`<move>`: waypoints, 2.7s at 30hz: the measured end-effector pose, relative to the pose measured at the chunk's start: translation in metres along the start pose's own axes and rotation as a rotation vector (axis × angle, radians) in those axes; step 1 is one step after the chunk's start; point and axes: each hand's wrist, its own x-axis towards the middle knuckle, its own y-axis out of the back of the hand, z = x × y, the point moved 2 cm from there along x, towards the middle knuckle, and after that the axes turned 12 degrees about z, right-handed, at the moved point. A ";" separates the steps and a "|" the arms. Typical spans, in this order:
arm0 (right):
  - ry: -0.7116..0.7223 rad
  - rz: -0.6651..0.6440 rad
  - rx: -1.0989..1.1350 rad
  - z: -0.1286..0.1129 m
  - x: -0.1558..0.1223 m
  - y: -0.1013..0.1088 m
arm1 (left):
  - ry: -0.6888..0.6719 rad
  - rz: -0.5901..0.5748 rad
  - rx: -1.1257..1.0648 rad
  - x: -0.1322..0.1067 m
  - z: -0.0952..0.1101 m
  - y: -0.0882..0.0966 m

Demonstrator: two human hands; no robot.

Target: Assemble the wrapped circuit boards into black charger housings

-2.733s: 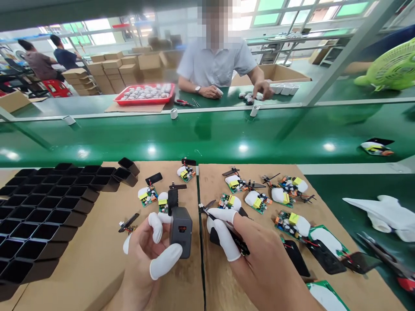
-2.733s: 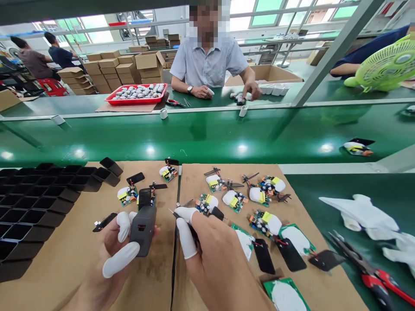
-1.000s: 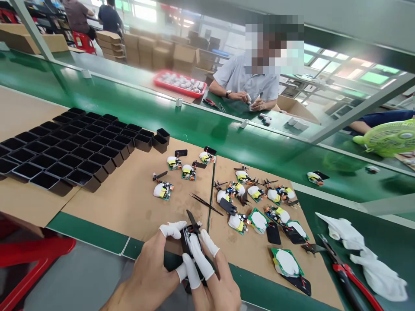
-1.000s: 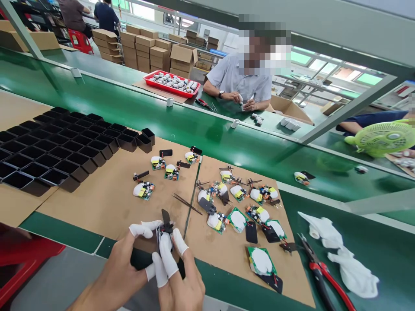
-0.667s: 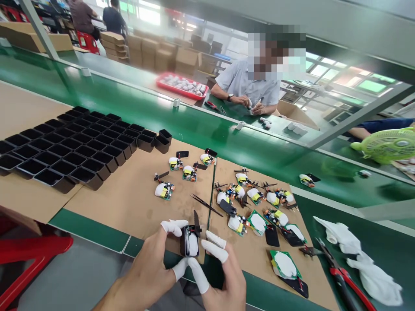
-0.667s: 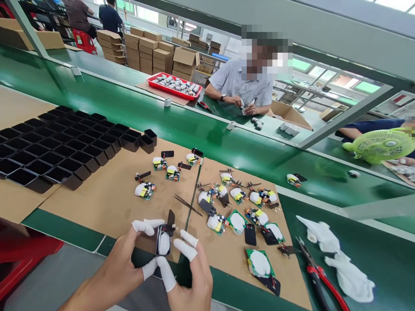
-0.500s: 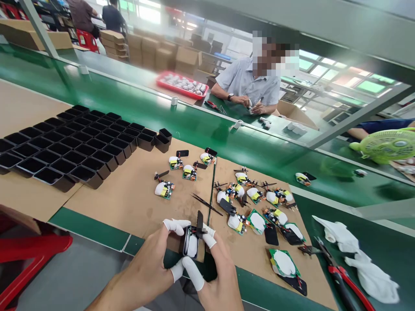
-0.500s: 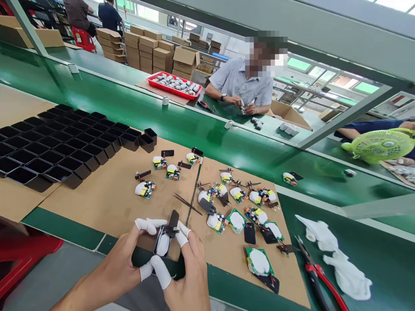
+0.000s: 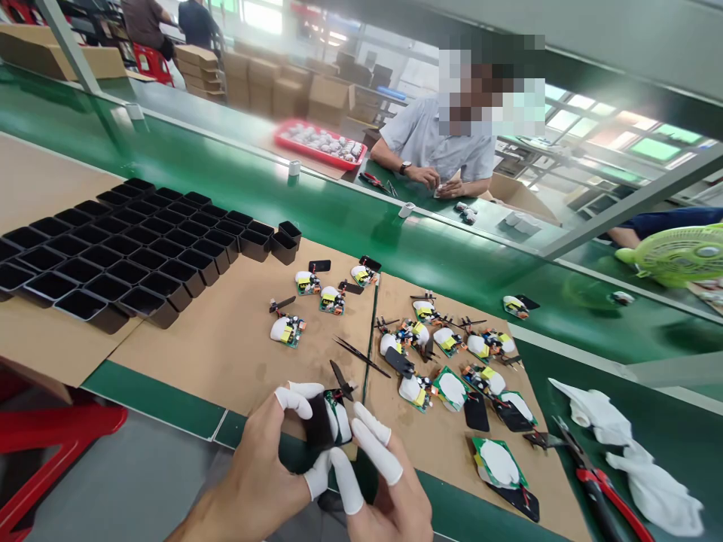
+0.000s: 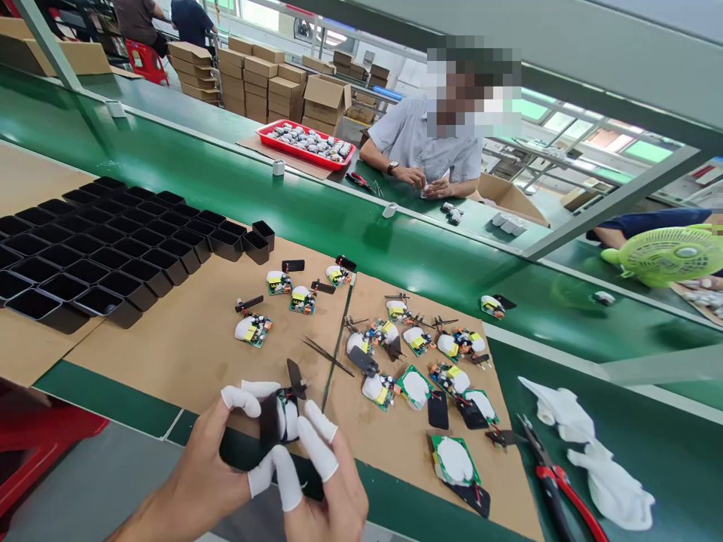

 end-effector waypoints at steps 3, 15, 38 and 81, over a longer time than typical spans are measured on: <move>0.096 -0.042 -0.053 -0.009 -0.004 -0.004 | -0.042 0.083 0.056 -0.005 -0.004 -0.003; 0.202 -0.054 -0.168 -0.004 -0.009 0.000 | -0.390 0.131 0.272 -0.019 -0.012 -0.008; 0.050 -0.161 -0.118 -0.006 0.002 -0.002 | -0.189 0.065 0.195 -0.008 -0.009 -0.004; 0.147 -0.211 -0.138 -0.038 0.031 -0.013 | -0.279 0.209 0.172 0.002 0.005 -0.004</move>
